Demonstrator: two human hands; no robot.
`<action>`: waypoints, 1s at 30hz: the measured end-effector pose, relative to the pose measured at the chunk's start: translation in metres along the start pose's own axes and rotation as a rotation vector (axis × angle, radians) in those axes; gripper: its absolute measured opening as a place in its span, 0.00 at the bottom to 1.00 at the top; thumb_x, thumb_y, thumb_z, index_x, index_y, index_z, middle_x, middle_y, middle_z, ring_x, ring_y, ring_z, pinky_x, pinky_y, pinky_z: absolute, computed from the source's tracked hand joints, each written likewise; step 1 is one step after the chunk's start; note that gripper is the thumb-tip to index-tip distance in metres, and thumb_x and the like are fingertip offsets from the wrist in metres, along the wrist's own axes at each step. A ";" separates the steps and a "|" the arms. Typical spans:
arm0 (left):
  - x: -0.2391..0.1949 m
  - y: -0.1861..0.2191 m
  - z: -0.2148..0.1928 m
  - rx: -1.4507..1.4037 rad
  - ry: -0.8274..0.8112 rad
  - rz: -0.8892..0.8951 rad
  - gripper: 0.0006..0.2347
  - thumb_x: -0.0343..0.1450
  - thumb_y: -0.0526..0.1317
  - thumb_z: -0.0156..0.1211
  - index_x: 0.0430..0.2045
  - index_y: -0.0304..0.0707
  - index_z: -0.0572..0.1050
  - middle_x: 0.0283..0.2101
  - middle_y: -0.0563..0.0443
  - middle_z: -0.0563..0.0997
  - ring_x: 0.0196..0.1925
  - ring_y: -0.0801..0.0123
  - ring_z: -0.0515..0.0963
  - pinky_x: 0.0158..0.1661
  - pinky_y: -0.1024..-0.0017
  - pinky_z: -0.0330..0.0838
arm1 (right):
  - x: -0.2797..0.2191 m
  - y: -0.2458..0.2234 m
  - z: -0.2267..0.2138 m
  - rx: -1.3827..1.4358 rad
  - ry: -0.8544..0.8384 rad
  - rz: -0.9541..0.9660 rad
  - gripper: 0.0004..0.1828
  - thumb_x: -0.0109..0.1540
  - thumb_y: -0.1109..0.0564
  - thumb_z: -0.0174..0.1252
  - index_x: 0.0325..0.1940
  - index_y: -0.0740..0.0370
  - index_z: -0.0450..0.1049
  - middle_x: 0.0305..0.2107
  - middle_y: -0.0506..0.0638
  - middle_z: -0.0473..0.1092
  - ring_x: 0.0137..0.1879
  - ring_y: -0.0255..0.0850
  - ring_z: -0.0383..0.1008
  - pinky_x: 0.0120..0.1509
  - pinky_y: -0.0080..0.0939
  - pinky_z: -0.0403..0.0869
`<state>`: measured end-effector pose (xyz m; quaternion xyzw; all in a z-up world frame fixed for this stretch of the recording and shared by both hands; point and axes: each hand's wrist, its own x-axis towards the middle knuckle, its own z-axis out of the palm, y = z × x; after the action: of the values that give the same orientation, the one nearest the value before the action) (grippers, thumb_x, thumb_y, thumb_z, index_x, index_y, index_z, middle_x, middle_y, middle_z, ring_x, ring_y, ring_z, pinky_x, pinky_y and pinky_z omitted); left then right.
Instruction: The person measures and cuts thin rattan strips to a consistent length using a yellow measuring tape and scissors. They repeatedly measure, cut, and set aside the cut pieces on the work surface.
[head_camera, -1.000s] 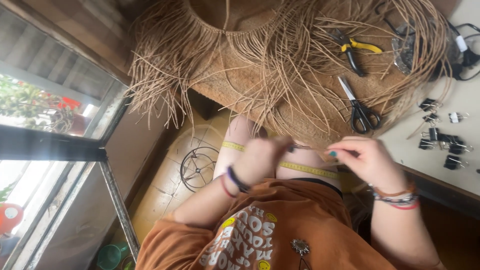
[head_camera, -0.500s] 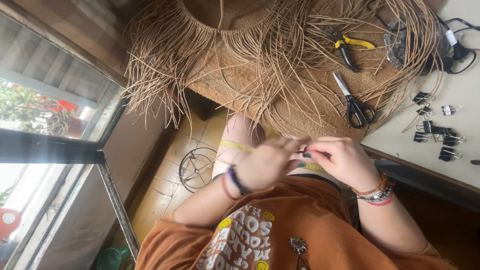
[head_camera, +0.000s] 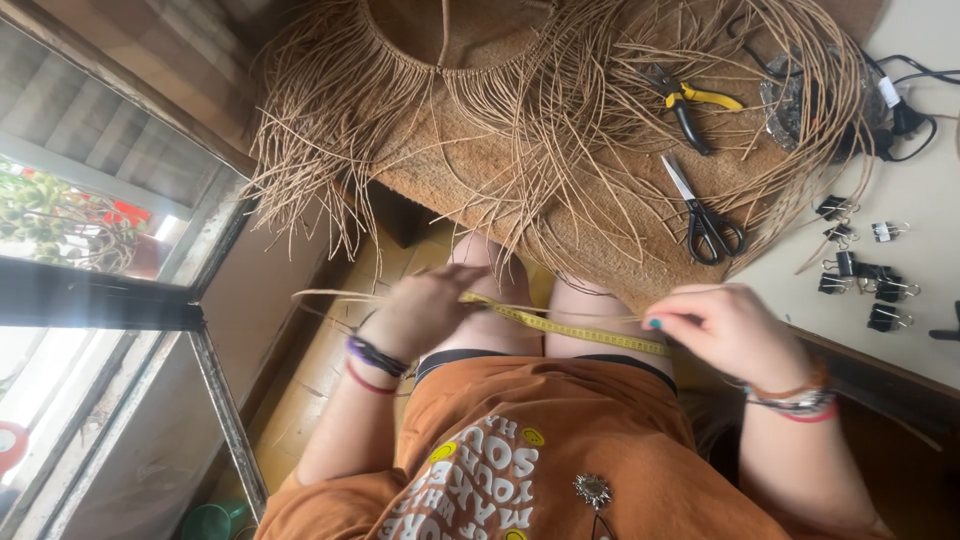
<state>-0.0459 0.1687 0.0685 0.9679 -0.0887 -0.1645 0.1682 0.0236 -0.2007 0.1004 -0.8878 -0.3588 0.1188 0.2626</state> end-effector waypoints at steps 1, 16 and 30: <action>0.003 0.022 0.000 0.003 0.001 -0.003 0.24 0.73 0.56 0.52 0.65 0.56 0.66 0.58 0.46 0.77 0.49 0.44 0.81 0.47 0.49 0.76 | 0.006 -0.008 0.009 0.002 0.002 -0.004 0.10 0.61 0.52 0.59 0.38 0.49 0.86 0.36 0.38 0.83 0.40 0.34 0.83 0.53 0.37 0.76; -0.004 -0.013 -0.024 -0.208 0.324 0.209 0.06 0.75 0.38 0.52 0.32 0.49 0.79 0.25 0.55 0.84 0.24 0.59 0.83 0.27 0.62 0.73 | -0.022 0.026 -0.018 0.118 0.098 0.283 0.10 0.62 0.54 0.60 0.40 0.54 0.86 0.35 0.40 0.84 0.37 0.29 0.80 0.47 0.31 0.75; 0.034 0.076 0.061 -0.222 0.356 0.210 0.03 0.74 0.42 0.55 0.39 0.57 0.75 0.26 0.55 0.84 0.30 0.56 0.86 0.32 0.61 0.80 | 0.008 -0.007 -0.004 0.150 0.013 0.158 0.09 0.63 0.57 0.58 0.40 0.54 0.85 0.24 0.48 0.80 0.28 0.34 0.76 0.37 0.38 0.79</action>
<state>-0.0443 0.0725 0.0311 0.9426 -0.1394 0.0186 0.3028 0.0271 -0.1921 0.1072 -0.8920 -0.2760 0.1597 0.3203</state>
